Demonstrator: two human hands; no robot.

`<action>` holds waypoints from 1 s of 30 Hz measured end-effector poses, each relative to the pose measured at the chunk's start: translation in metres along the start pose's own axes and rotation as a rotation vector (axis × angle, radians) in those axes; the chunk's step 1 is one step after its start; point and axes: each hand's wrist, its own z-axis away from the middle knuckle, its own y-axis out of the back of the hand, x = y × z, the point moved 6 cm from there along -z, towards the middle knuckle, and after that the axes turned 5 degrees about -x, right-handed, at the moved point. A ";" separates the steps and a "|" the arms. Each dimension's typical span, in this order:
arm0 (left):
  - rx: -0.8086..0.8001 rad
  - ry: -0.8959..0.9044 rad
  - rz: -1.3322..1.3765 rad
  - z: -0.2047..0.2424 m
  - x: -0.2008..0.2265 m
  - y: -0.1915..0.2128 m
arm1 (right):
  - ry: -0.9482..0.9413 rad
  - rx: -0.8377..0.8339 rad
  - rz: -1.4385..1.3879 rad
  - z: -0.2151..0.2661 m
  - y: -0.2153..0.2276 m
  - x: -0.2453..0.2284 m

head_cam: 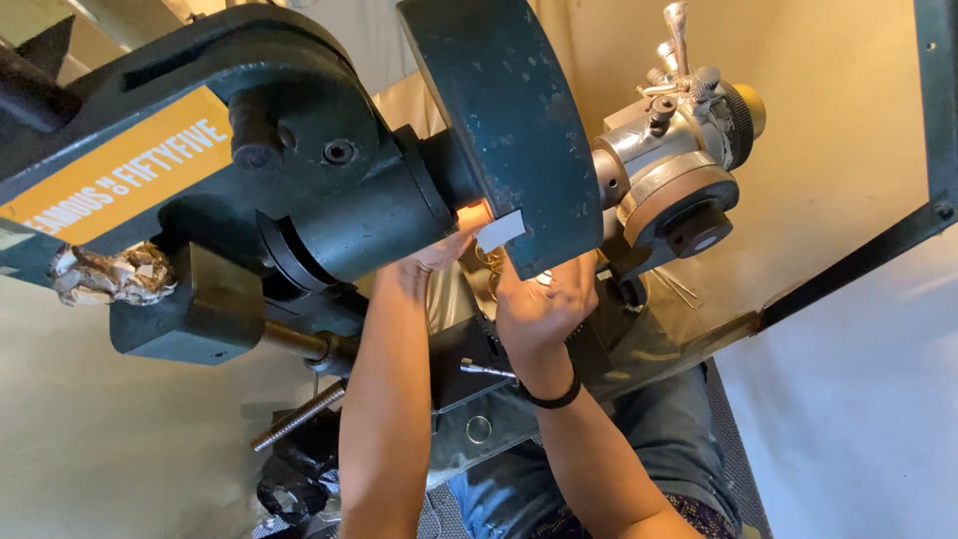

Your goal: Using a specialized machine to shape or engrave metal rings, involving loading the ring, adjusting machine settings, and operating levers.

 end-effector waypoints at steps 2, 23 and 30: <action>0.023 -0.025 -0.035 0.002 0.008 -0.005 | 0.065 0.012 -0.024 -0.010 0.007 -0.019; 0.441 -0.243 0.440 0.184 -0.005 -0.118 | -0.223 -0.670 -0.844 0.040 0.079 -0.050; 0.553 -0.137 0.069 0.180 0.015 -0.111 | -0.411 -0.792 -0.947 0.034 0.083 -0.029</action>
